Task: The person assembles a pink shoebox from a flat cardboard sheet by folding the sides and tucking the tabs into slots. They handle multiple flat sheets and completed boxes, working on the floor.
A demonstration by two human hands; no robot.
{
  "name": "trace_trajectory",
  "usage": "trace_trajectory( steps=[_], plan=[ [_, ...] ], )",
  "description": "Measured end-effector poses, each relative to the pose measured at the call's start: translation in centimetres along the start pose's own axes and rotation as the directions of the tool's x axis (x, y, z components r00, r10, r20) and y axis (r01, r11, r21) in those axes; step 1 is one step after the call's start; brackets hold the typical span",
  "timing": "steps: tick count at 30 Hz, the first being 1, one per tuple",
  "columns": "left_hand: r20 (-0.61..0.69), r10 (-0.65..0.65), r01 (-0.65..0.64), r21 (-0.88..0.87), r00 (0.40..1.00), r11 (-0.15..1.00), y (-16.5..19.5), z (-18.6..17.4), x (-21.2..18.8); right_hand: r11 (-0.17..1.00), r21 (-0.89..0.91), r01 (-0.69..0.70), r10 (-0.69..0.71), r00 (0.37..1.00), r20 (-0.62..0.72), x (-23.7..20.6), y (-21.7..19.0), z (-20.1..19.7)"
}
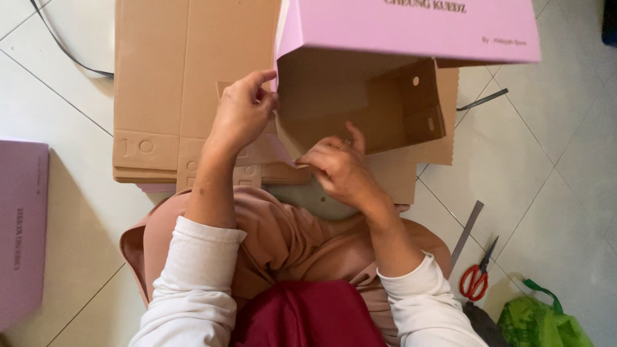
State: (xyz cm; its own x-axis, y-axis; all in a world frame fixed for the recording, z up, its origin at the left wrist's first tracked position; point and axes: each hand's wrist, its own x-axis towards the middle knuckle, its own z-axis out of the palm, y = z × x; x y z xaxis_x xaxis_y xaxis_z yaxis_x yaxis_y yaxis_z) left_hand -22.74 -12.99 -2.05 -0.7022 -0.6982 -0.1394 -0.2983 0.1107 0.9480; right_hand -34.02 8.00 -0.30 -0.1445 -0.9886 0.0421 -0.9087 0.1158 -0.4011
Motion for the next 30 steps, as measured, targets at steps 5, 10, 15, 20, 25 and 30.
trace_trajectory(
  steps=[5,10,15,20,25,30],
  plan=[
    [-0.271,0.253,-0.242,0.072,0.929,0.968,-0.3,-2.0,-0.6,0.998,-0.056,-0.037,0.024,0.979,-0.204,-0.5,0.9,-3.5],
    [-0.150,0.244,-0.199,0.264,0.958,0.944,-0.9,-3.5,-1.4,0.995,0.103,0.005,0.033,0.932,-0.360,-0.8,2.1,-5.8],
    [0.267,0.161,-0.263,0.409,0.950,0.874,-1.4,-3.0,-2.2,0.965,0.244,0.102,0.001,0.921,-0.389,-1.9,3.9,-8.1],
    [0.467,-0.236,-0.141,0.640,0.852,0.756,-0.8,-0.8,-2.2,0.933,0.333,0.139,0.003,0.919,-0.393,-2.3,4.4,-8.3],
    [0.136,0.307,-0.328,0.185,0.942,0.926,0.6,-1.9,-2.8,0.868,0.435,0.241,0.105,0.767,-0.633,-2.9,4.3,-8.5],
    [0.057,0.589,-0.581,-0.108,0.806,0.806,3.1,-2.3,-3.5,0.686,0.523,0.506,0.244,0.516,-0.821,-3.3,5.1,-8.4]
  ],
)
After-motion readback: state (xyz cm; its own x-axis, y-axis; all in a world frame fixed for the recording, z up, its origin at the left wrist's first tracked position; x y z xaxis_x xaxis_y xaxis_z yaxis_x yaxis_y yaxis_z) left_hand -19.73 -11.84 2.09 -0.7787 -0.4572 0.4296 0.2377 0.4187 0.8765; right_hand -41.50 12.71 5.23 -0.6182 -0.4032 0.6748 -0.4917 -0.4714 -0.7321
